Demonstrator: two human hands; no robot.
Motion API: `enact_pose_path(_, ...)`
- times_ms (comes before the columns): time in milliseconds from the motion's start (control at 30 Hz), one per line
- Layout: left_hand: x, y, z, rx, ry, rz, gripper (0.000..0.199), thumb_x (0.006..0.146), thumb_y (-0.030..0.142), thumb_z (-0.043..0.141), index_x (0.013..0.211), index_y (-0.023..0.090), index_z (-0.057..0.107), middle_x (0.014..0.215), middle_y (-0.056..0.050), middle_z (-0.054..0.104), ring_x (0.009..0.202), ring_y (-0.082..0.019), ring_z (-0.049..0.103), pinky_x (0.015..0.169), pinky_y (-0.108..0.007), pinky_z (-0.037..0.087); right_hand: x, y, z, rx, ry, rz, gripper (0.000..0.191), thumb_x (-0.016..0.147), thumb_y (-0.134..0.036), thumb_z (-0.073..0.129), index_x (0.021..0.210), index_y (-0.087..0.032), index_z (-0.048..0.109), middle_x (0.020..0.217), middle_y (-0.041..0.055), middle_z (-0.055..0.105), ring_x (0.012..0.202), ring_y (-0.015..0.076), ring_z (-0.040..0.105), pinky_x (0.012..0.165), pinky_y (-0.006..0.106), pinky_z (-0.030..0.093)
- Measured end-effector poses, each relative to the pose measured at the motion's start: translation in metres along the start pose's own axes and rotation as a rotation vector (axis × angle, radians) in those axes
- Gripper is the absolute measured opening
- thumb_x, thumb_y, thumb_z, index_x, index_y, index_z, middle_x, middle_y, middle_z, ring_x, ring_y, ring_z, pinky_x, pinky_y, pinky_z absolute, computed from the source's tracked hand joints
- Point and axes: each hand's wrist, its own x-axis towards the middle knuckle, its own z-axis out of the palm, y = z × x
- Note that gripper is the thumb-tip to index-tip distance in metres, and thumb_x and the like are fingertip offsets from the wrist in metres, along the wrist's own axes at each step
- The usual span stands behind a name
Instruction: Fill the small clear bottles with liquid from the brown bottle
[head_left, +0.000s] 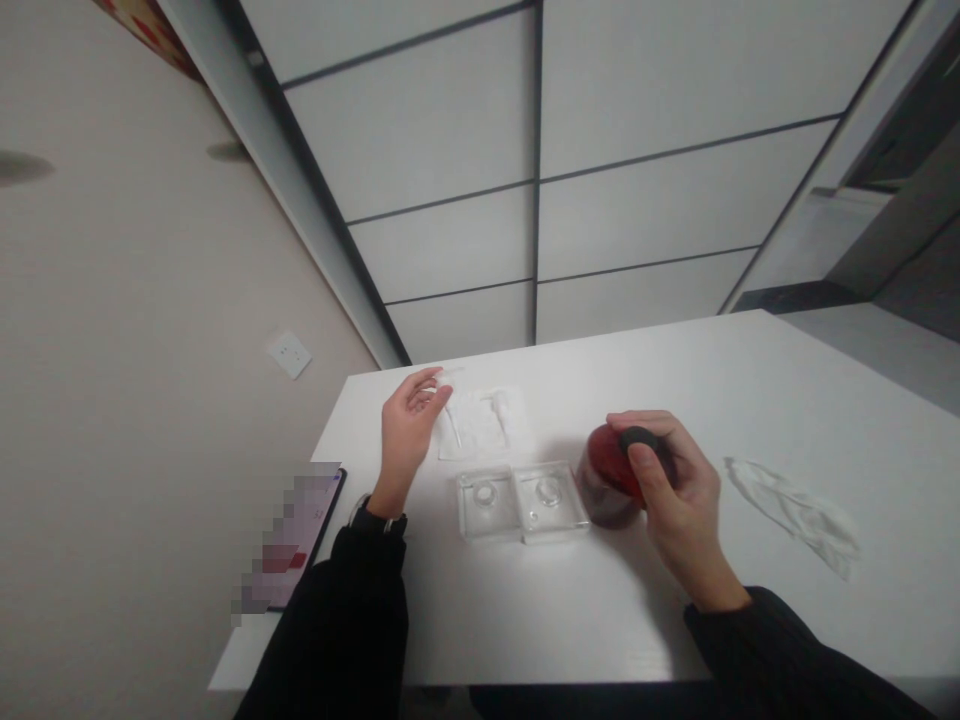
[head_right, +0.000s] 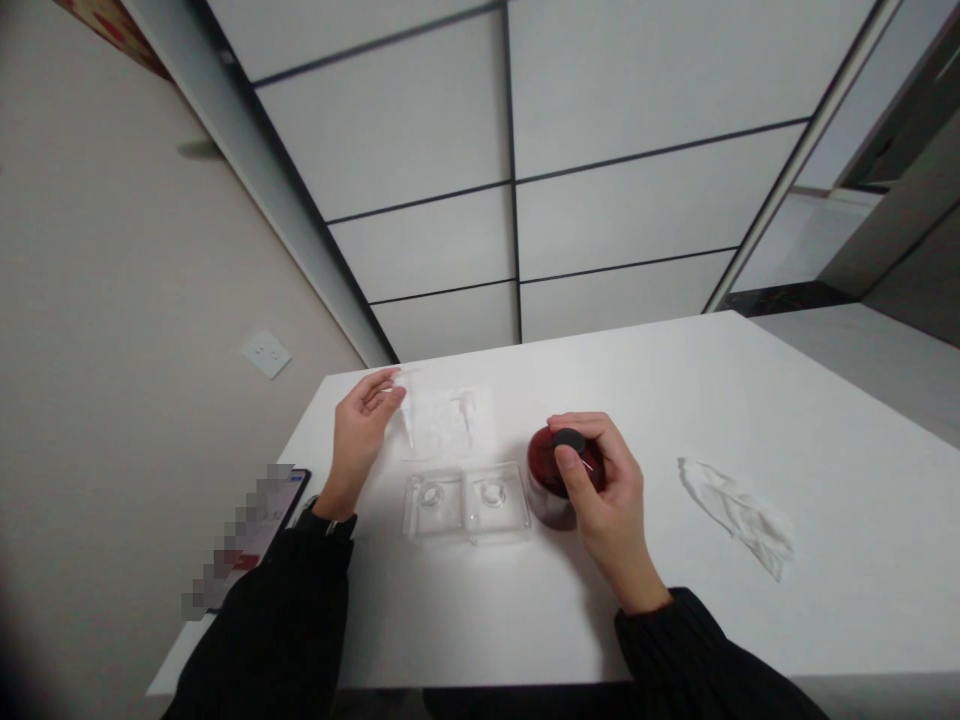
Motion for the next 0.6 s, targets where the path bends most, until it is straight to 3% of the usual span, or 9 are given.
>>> enact_pose_path(133, -0.023, 0.018, 0.001, -0.222, -0.076, 0.034, 0.056, 0.079, 0.061, 0.085, 0.114, 0.02, 0.073, 0.1, -0.007, 0.076, 0.085, -0.019, 0.073, 0.074, -0.029, 0.06, 0.001, -0.001, 0.0, 0.001, 0.002, 0.001, 0.019, 0.1, -0.044, 0.066, 0.1, -0.026, 0.073, 0.1, 0.0052, 0.073, 0.098, 0.0246, 0.067, 0.086, 0.04, 0.051)
enact_pose_path(233, -0.04, 0.026, 0.001, -0.34, -0.128, 0.049, 0.056, 0.074, 0.06, 0.091, 0.11, 0.02, 0.073, 0.087, -0.003, 0.075, 0.072, -0.018, 0.073, 0.064, -0.027, 0.059, 0.002, -0.001, 0.0, -0.004, 0.004, -0.012, 0.019, 0.101, -0.044, 0.066, 0.099, -0.026, 0.072, 0.1, 0.0053, 0.073, 0.098, 0.0241, 0.068, 0.086, 0.039, 0.051)
enact_pose_path(467, -0.047, 0.03, -0.009, -0.514, -0.099, 0.116, 0.047, 0.078, 0.051, 0.092, 0.109, 0.026, 0.069, 0.098, 0.001, 0.073, 0.077, -0.015, 0.075, 0.074, -0.028, 0.063, 0.002, 0.0, 0.001, -0.014, 0.001, -0.03, 0.019, 0.101, -0.044, 0.066, 0.1, -0.026, 0.072, 0.1, 0.0049, 0.073, 0.096, 0.0234, 0.068, 0.084, 0.038, 0.051)
enact_pose_path(600, -0.05, 0.032, -0.007, -0.524, -0.182, 0.121, 0.044, 0.08, 0.049, 0.092, 0.109, 0.025, 0.068, 0.1, -0.001, 0.072, 0.079, -0.016, 0.075, 0.071, -0.028, 0.063, 0.002, -0.001, 0.001, -0.031, 0.015, -0.032, 0.023, 0.1, -0.047, 0.065, 0.096, -0.026, 0.071, 0.098, 0.0057, 0.073, 0.095, 0.0249, 0.068, 0.082, 0.04, 0.052)
